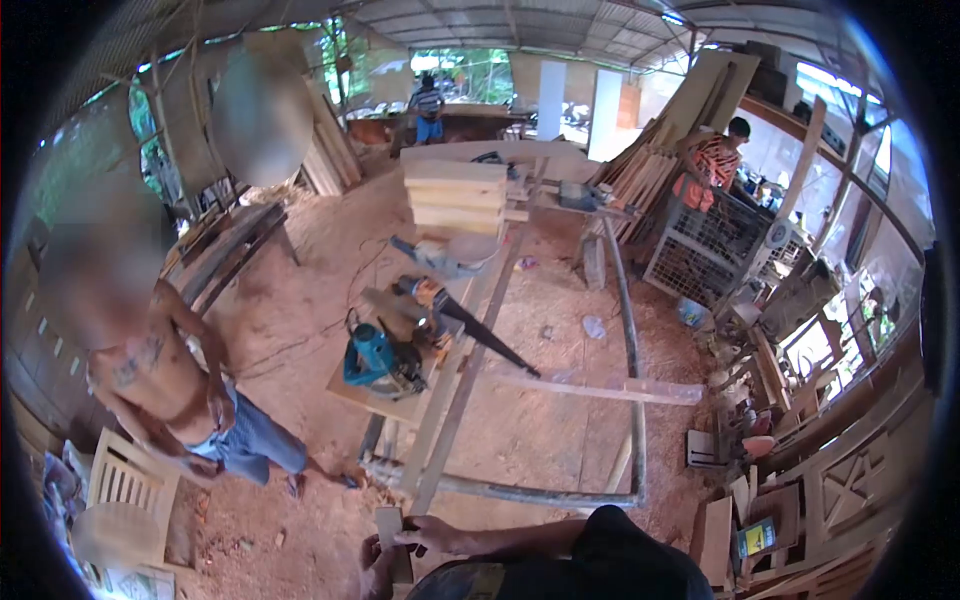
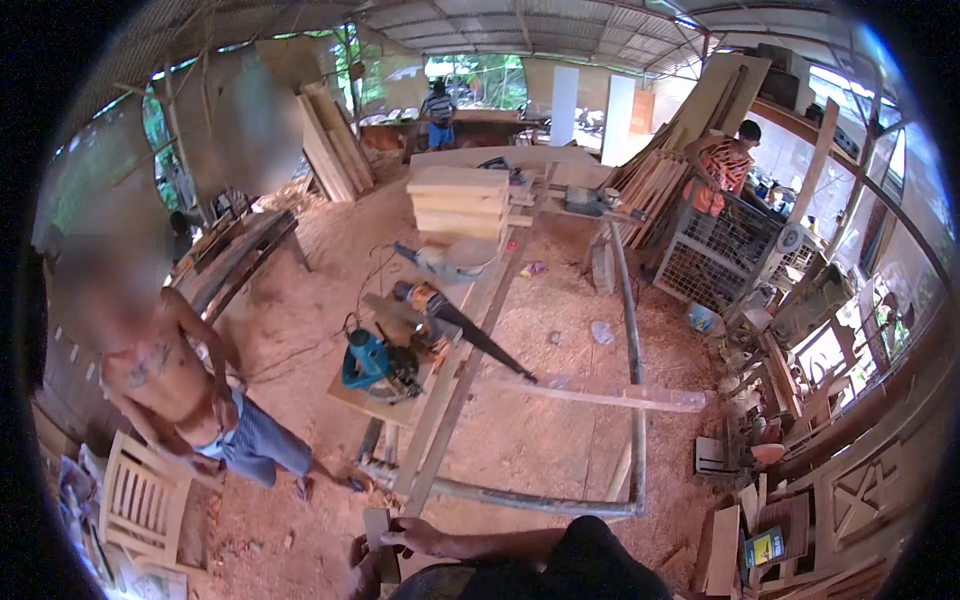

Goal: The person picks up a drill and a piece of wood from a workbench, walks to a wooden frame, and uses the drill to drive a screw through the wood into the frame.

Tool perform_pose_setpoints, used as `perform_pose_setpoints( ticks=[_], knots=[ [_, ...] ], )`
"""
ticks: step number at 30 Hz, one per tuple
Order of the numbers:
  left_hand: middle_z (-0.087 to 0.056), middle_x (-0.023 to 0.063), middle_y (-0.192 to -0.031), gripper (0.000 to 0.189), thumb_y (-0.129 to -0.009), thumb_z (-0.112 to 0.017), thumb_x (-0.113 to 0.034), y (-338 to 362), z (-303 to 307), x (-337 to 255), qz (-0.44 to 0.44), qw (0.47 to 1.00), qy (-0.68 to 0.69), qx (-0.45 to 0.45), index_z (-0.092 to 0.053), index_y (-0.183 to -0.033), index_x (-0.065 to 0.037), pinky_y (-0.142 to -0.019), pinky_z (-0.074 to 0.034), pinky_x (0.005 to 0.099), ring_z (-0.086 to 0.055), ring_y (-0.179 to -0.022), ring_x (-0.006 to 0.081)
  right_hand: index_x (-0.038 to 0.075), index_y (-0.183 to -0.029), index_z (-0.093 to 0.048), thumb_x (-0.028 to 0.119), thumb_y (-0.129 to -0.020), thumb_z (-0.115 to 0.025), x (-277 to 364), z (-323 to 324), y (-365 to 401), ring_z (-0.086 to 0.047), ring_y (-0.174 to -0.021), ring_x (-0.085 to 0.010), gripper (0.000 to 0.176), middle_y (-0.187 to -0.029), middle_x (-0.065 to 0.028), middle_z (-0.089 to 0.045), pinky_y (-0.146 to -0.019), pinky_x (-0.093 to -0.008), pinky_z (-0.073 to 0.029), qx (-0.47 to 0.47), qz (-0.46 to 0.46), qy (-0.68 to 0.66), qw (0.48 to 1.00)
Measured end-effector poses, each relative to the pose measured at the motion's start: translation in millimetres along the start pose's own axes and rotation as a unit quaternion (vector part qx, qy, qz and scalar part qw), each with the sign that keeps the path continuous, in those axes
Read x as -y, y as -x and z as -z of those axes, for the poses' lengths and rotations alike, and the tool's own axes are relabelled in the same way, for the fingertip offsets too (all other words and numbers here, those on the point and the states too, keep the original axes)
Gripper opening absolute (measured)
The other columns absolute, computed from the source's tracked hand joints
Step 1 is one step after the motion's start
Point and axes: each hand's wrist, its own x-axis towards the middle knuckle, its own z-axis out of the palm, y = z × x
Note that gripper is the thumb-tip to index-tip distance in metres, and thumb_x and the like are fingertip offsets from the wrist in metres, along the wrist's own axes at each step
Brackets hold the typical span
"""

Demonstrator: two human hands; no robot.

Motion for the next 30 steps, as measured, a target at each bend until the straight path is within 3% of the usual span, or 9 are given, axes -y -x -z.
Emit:
perform_pose_setpoints(
  ticks=[6, 9, 11, 15, 21, 24, 25, 28, 30],
  knots=[
    [-0.061, 0.0175, -0.117, 0.051, -0.095, -0.064, -0.023, -29, -64, 12, -0.045, 0.990, -0.127, 0.037, -0.047, -0.138, -0.001, -0.088, -0.051, 0.0369, -0.060, -0.106, 0.0239, 0.002, -0.125, -0.063, 0.040, -0.094, -0.069, -9, 75, 23, -0.067, -0.083, -0.0164, 0.049, -0.099, -0.0074, -0.069, -0.064, -0.0294, -0.057, -0.033, -0.015, -0.041, 0.999],
    [-0.066, 0.0176, -0.117, 0.053, -0.087, -0.069, -0.020, -56, -76, 33, 0.006, 0.994, -0.090, 0.059, -0.050, -0.132, -0.002, -0.089, -0.053, 0.0420, -0.065, -0.104, 0.0277, 0.000, -0.122, -0.064, 0.036, -0.093, -0.070, 5, 104, 51, -0.067, -0.084, -0.0170, 0.046, -0.099, -0.0086, -0.069, -0.067, -0.0317, -0.057, -0.068, -0.006, -0.071, 0.995],
    [-0.066, 0.0171, -0.115, 0.057, -0.089, -0.072, -0.021, -71, -75, 61, -0.023, 0.985, -0.167, 0.047, -0.048, -0.136, 0.000, -0.088, -0.054, 0.0390, -0.065, -0.104, 0.0252, 0.000, -0.119, -0.065, 0.032, -0.093, -0.070, 9, 109, 65, -0.067, -0.085, -0.0178, 0.041, -0.099, -0.0093, -0.069, -0.071, -0.0325, -0.056, -0.078, 0.001, -0.094, 0.993],
    [-0.068, 0.0157, -0.111, 0.051, -0.092, -0.071, -0.023, -54, -122, 15, 0.020, 0.981, -0.182, 0.066, -0.050, -0.134, -0.002, -0.084, -0.054, 0.0361, -0.066, -0.099, 0.0219, 0.001, -0.124, -0.063, 0.026, -0.095, -0.068, 4, 125, 72, -0.068, -0.089, -0.0167, 0.038, -0.106, -0.0073, -0.070, -0.072, -0.0323, -0.057, -0.076, -0.003, -0.144, 0.987],
    [-0.069, 0.0100, -0.103, 0.048, -0.089, -0.075, -0.021, -45, -118, 10, -0.056, 0.967, -0.245, 0.036, -0.055, -0.129, -0.003, -0.082, -0.054, 0.0342, -0.066, -0.093, 0.0170, -0.003, -0.117, -0.064, 0.019, -0.096, -0.067, 3, 123, 62, -0.069, -0.087, -0.0196, 0.031, -0.103, -0.0105, -0.070, -0.072, -0.0339, -0.058, -0.062, 0.004, -0.168, 0.984],
    [-0.067, 0.0060, -0.101, 0.050, -0.088, -0.075, -0.020, -58, -96, 46, -0.109, 0.983, -0.147, 0.012, -0.055, -0.131, -0.004, -0.082, -0.053, 0.0321, -0.063, -0.093, 0.0147, -0.003, -0.115, -0.064, 0.018, -0.096, -0.067, 11, 116, 49, -0.069, -0.083, -0.0194, 0.029, -0.102, -0.0102, -0.070, -0.071, -0.0323, -0.058, -0.056, 0.019, -0.126, 0.990],
    [-0.065, 0.0072, -0.111, 0.055, -0.088, -0.075, -0.018, -56, -89, 49, -0.102, 0.986, -0.134, 0.019, -0.052, -0.136, -0.003, -0.087, -0.051, 0.0329, -0.061, -0.100, 0.0163, -0.003, -0.114, -0.064, 0.019, -0.096, -0.067, 18, 115, 45, -0.068, -0.082, -0.0190, 0.028, -0.099, -0.0099, -0.069, -0.071, -0.0319, -0.057, -0.050, 0.039, -0.098, 0.993],
    [-0.062, 0.0084, -0.123, 0.062, -0.087, -0.074, -0.014, -37, -95, -4, -0.056, 0.996, -0.053, 0.032, -0.049, -0.142, -0.002, -0.093, -0.048, 0.0327, -0.058, -0.110, 0.0193, -0.001, -0.121, -0.060, 0.019, -0.098, -0.064, 32, 116, 33, -0.066, -0.083, -0.0198, 0.030, -0.100, -0.0093, -0.067, -0.070, -0.0336, -0.057, -0.022, 0.039, -0.120, 0.992],
    [-0.065, 0.0079, -0.108, 0.055, -0.087, -0.072, -0.012, -27, -102, -29, -0.046, 0.998, -0.050, -0.008, -0.053, -0.137, 0.000, -0.083, -0.051, 0.0312, -0.061, -0.097, 0.0160, 0.001, -0.119, -0.060, 0.018, -0.098, -0.063, 56, 110, 35, -0.067, -0.083, -0.0192, 0.028, -0.099, -0.0084, -0.067, -0.070, -0.0330, -0.058, -0.033, 0.065, -0.165, 0.983]
  ],
)
